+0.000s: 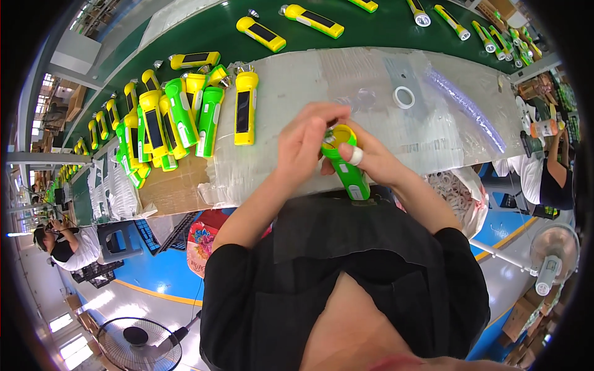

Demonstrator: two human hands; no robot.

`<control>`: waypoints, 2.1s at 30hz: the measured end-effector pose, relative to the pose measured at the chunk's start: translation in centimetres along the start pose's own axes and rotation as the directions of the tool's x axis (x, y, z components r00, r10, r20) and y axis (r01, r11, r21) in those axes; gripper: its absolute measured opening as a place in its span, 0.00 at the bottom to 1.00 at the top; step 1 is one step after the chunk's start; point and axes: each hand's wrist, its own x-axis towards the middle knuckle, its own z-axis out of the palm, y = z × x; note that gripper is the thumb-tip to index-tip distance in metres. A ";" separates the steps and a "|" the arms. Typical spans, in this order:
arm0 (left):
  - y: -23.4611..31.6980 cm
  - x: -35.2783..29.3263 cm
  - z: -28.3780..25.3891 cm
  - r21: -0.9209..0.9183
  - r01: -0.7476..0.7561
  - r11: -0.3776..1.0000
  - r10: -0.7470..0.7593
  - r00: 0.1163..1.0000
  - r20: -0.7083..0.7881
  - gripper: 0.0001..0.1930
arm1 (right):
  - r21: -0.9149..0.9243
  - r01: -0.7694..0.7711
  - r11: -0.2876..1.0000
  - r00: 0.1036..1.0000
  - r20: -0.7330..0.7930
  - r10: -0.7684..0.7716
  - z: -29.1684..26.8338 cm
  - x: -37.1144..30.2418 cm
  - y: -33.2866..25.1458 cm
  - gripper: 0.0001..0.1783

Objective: Assembling and inspecting portable LED flashlights on a factory production line.

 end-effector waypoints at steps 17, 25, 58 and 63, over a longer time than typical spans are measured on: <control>-9.2 1.1 -1.1 0.782 -0.105 0.615 -0.046 0.985 0.169 0.31 | 0.066 0.195 0.979 0.868 -0.475 -0.141 -3.0 -2.3 1.0 0.30; -6.4 1.2 -1.2 0.531 -0.034 0.847 -0.031 0.993 0.112 0.26 | 0.086 0.135 0.987 0.929 -0.356 -0.096 -3.0 -2.4 1.1 0.27; -13.2 10.8 9.4 0.543 -0.460 0.703 0.075 0.807 0.586 0.15 | -0.153 0.441 0.884 0.705 -0.550 -0.447 -6.6 -6.7 -0.4 0.35; -5.1 10.5 6.0 0.275 -0.065 0.959 -0.014 0.960 0.279 0.09 | -0.215 0.402 0.890 0.740 -0.497 -0.454 -7.0 -4.6 -0.8 0.34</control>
